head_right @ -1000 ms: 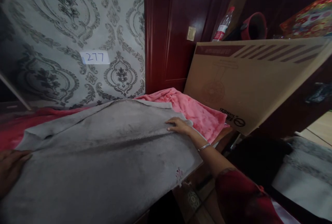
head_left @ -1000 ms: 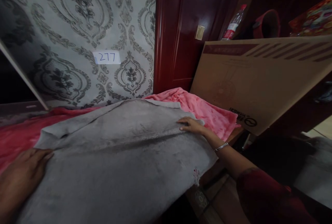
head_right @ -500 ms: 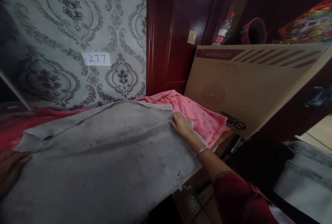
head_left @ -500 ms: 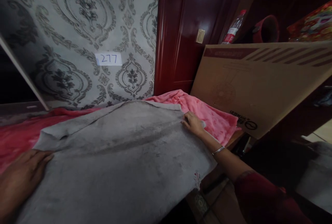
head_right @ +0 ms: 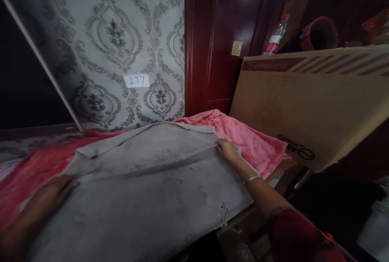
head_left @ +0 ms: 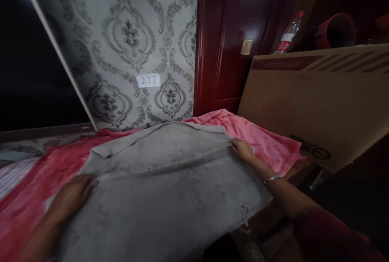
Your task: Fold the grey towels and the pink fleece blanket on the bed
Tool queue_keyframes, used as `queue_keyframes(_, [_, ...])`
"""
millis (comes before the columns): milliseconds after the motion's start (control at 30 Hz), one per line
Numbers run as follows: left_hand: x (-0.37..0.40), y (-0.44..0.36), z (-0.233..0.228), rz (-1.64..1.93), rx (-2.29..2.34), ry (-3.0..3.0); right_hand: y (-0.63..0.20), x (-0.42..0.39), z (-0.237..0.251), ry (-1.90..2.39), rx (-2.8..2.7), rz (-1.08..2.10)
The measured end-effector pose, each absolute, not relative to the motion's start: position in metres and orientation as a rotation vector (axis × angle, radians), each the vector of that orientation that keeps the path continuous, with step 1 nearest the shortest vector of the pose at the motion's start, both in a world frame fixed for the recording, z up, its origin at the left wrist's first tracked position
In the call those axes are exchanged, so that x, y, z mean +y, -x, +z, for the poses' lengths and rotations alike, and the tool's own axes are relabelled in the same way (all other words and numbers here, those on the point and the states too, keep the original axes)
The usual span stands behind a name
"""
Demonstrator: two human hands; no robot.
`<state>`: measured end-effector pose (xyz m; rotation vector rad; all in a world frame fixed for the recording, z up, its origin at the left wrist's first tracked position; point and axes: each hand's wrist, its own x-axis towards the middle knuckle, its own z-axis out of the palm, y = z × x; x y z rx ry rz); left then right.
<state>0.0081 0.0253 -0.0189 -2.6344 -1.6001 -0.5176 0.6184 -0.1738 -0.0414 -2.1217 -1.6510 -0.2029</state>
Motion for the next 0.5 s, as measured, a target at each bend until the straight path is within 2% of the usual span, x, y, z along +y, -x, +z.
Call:
queue_keyframes(233, [-0.015, -0.01, 0.018, -0.624, -1.6, 2.411, -0.614, -0.198, 0.002, 1.984, -1.601, -0.396])
queue_keyframes(500, [-0.072, 0.02, 0.124, -0.544, -1.633, 2.062, -0.608, -0.258, 0.107, 1.881, -1.26, -0.537])
